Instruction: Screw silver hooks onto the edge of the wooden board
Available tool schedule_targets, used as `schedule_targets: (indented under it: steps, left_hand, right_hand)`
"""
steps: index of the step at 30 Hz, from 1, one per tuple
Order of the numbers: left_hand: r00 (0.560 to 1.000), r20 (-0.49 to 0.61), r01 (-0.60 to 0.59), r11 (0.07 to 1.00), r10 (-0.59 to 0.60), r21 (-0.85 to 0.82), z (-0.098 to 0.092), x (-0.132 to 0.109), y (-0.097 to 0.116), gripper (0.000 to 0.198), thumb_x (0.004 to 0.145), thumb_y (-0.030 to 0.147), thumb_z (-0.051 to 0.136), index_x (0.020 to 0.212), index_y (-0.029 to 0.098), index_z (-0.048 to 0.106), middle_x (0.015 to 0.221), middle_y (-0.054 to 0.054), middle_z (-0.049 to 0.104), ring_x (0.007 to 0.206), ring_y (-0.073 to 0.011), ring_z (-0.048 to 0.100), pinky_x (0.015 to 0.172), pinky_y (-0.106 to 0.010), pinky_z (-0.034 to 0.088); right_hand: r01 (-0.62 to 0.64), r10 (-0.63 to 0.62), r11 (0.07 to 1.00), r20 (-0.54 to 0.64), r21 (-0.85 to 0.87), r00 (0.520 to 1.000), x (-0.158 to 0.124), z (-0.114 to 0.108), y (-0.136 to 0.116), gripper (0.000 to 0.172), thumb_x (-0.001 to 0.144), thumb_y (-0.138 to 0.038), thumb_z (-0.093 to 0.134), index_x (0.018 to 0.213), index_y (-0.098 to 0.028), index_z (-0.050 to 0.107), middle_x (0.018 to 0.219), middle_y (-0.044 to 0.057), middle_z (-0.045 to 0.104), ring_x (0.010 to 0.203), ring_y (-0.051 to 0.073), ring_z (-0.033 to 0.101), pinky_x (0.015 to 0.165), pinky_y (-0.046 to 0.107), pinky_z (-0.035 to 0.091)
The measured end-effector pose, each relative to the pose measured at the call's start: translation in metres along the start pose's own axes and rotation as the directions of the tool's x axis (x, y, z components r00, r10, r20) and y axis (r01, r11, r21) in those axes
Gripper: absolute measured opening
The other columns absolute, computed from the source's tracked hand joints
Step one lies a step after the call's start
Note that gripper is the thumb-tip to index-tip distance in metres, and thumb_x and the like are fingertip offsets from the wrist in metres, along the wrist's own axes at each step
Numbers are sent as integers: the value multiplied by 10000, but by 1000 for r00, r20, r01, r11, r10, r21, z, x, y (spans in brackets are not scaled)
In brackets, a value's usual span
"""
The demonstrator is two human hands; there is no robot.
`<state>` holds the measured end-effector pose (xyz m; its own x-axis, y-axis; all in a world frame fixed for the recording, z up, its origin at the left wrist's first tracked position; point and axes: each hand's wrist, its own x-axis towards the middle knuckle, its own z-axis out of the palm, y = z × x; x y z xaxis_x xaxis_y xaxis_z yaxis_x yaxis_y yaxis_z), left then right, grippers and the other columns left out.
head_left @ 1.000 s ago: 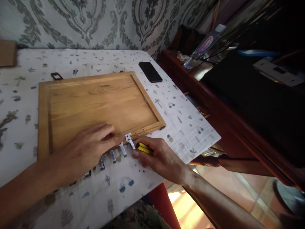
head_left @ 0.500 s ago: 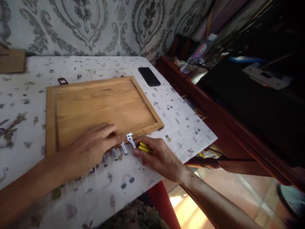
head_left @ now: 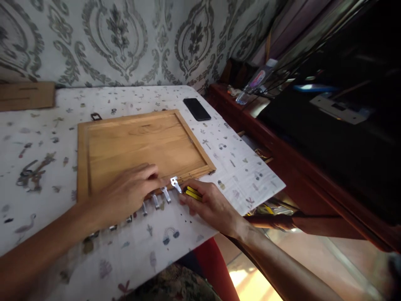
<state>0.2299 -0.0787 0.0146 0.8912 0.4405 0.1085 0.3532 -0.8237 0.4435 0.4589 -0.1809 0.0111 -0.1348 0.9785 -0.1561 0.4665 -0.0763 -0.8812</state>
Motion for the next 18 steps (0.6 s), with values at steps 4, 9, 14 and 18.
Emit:
schedule_targets:
  steps: [4, 9, 14, 18]
  left_hand:
    - [993, 72, 89, 995, -92, 45, -11, 4, 14, 295, 1064, 130, 519, 1173, 213, 781, 985, -46, 693, 924, -196, 687, 785, -299, 534]
    - [991, -105, 98, 976, -78, 194, -31, -5, 32, 400, 1166, 314, 348, 1364, 269, 693, 1121, 23, 717, 1109, -125, 695, 995, -233, 531]
    - [987, -157, 65, 965, -25, 254, -29, -18, 23, 386, 1155, 283, 370, 1121, 240, 752, 957, 56, 737, 964, -109, 736, 793, -193, 564]
    - [967, -252, 98, 955, -25, 281, -21, -27, 9, 188, 1070, 187, 585, 1110, 193, 769, 939, -29, 755, 882, -171, 739, 705, -265, 583]
  right_hand:
    - [38, -38, 999, -16, -30, 999, 0, -1, 0, 142, 992, -352, 599, 896, -278, 673, 736, 35, 714, 575, 210, 654, 607, 347, 514]
    - [60, -65, 996, -77, -61, 995, 12, -3, -1, 290, 926, -515, 695, 924, -227, 731, 581, -12, 630, 505, 172, 559, 490, 288, 439]
    - [65, -65, 997, -4, -37, 998, 23, 3, -27, 423, 884, -624, 734, 772, -217, 711, 516, -24, 552, 524, 152, 515, 527, 271, 433]
    - [78, -83, 995, 76, 60, 994, 34, 15, -56, 512, 802, -702, 771, 687, -209, 695, 509, -22, 539, 508, 136, 497, 519, 270, 416]
